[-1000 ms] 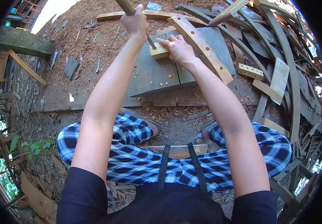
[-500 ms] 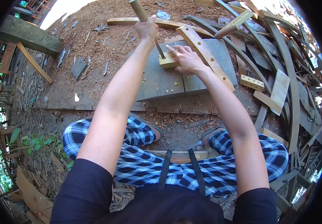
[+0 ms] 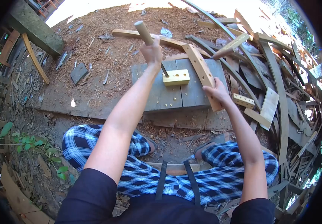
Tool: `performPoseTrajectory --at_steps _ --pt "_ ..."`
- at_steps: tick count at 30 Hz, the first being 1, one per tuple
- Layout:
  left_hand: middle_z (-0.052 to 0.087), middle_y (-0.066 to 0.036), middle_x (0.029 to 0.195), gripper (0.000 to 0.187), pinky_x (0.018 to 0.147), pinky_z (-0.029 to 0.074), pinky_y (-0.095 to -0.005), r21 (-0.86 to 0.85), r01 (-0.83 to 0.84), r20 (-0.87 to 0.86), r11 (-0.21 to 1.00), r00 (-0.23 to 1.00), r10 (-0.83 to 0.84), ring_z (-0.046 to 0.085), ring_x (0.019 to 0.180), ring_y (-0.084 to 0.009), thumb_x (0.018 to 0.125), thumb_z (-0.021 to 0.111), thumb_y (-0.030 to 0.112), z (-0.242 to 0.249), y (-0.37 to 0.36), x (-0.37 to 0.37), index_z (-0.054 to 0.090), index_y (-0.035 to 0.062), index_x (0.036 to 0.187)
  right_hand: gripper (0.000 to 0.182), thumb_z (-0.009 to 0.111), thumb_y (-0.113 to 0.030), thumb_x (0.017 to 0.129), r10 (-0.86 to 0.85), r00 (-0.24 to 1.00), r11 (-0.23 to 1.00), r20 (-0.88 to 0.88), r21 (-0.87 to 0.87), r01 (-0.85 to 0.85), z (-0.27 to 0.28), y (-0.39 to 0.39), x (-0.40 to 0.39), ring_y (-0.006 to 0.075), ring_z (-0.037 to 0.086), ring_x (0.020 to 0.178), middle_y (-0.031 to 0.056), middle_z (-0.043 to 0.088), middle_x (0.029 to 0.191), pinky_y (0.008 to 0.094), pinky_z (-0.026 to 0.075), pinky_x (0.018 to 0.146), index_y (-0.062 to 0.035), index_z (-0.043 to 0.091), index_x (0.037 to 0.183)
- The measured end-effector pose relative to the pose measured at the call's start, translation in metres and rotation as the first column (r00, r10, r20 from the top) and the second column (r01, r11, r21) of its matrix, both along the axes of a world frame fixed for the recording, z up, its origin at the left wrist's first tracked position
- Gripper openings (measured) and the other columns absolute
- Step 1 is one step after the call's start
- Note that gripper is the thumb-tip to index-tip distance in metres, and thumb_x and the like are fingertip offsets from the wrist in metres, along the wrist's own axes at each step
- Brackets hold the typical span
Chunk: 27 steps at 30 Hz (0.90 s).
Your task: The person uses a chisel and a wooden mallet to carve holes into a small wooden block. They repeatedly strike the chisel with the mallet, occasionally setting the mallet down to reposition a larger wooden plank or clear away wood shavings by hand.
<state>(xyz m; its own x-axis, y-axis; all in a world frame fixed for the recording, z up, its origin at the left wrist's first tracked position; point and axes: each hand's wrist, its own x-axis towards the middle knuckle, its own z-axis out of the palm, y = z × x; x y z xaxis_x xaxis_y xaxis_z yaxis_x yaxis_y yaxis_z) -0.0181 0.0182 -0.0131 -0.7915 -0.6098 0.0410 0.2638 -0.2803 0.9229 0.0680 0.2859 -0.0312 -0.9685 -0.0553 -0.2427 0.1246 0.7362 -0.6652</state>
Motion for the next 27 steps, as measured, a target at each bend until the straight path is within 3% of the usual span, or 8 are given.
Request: performPoseTrajectory --at_steps 3,6,10,12,17,19,22,27 --pt "0.047 0.001 0.051 0.029 0.033 0.028 -0.0247 -0.07 0.006 -0.037 0.998 0.999 -0.009 0.041 0.037 -0.0066 0.089 0.067 0.017 -0.008 0.005 0.004 0.049 0.009 0.068 0.051 0.07 -0.033 0.082 0.038 0.933 0.845 0.358 -0.51 0.162 0.073 -0.02 -0.014 0.0138 0.061 0.08 0.0092 0.066 0.095 0.0298 0.051 0.074 0.0024 0.059 0.117" --pt "0.059 0.0 0.064 0.022 0.06 0.043 -0.0285 -0.281 0.035 -0.055 0.959 0.997 -0.053 0.054 0.063 -0.0082 0.088 0.068 0.017 0.001 0.017 0.012 0.061 0.0021 0.074 0.053 0.066 -0.038 0.085 0.098 0.986 0.923 -0.132 -0.358 -0.139 0.16 -0.048 -0.01 0.015 0.063 0.076 0.0087 0.065 0.09 0.0304 0.052 0.071 0.0013 0.058 0.12" --pt "0.051 0.004 0.054 0.031 0.043 0.037 -0.0242 -0.335 -0.027 -0.171 0.942 0.985 -0.032 0.048 0.046 -0.0046 0.089 0.069 0.02 0.001 0.026 0.014 0.052 0.0095 0.065 0.056 0.063 -0.045 0.087 0.129 0.836 0.925 -0.534 -0.239 -0.295 0.241 -0.079 -0.014 0.0187 0.067 0.077 0.0125 0.065 0.091 0.032 0.056 0.064 -0.0034 0.056 0.123" --pt "0.061 -0.002 0.064 0.021 0.06 0.044 -0.0285 -0.331 0.01 -0.135 0.944 0.989 -0.058 0.055 0.061 -0.0088 0.087 0.069 0.018 0.001 0.028 0.016 0.063 0.0013 0.077 0.062 0.064 -0.049 0.086 0.224 0.752 0.929 -0.62 -0.099 -0.358 0.254 -0.08 -0.03 0.0212 0.069 0.084 0.0143 0.067 0.098 0.0323 0.058 0.061 -0.0055 0.053 0.129" --pt "0.06 -0.004 0.061 0.022 0.059 0.044 -0.0301 -0.395 0.056 -0.116 0.917 0.987 -0.111 0.055 0.058 -0.01 0.087 0.068 0.018 0.0 0.027 0.017 0.062 0.0006 0.075 0.08 0.063 -0.044 0.084 0.594 0.702 0.743 -0.393 0.602 -0.292 0.218 -0.083 0.002 0.0248 0.067 0.085 0.0205 0.065 0.105 0.0374 0.054 0.068 -0.0121 0.03 0.15" --pt "0.059 -0.005 0.06 0.023 0.058 0.044 -0.0306 -0.353 0.057 -0.118 0.934 0.987 -0.105 0.054 0.058 -0.0102 0.086 0.068 0.017 0.001 0.03 0.017 0.06 0.0001 0.073 0.083 0.064 -0.048 0.084 0.467 0.877 0.88 -0.114 0.165 -0.446 0.237 -0.072 -0.002 0.0242 0.065 0.083 0.0213 0.064 0.107 0.0372 0.054 0.069 -0.0171 0.029 0.152" --pt "0.06 -0.006 0.061 0.024 0.058 0.044 -0.0317 -0.36 0.075 -0.083 0.93 0.99 -0.112 0.055 0.058 -0.012 0.085 0.069 0.017 -0.002 0.029 0.021 0.059 -0.0005 0.072 0.084 0.064 -0.051 0.083 0.311 0.913 0.948 -0.263 0.012 -0.319 0.198 -0.057 0.004 0.025 0.066 0.082 0.0218 0.063 0.107 0.0375 0.055 0.071 -0.0171 0.03 0.152" --pt "0.054 0.003 0.056 0.023 0.046 0.038 -0.0257 -0.402 0.01 -0.157 0.916 0.984 -0.08 0.05 0.049 -0.0052 0.088 0.068 0.014 -0.006 0.027 0.008 0.056 0.0081 0.069 0.083 0.059 -0.054 0.081 0.152 0.979 0.934 -0.14 0.345 -0.096 0.078 -0.023 -0.003 0.0416 0.065 0.102 0.0283 0.065 0.112 0.0469 0.051 0.091 -0.0144 0.031 0.149"
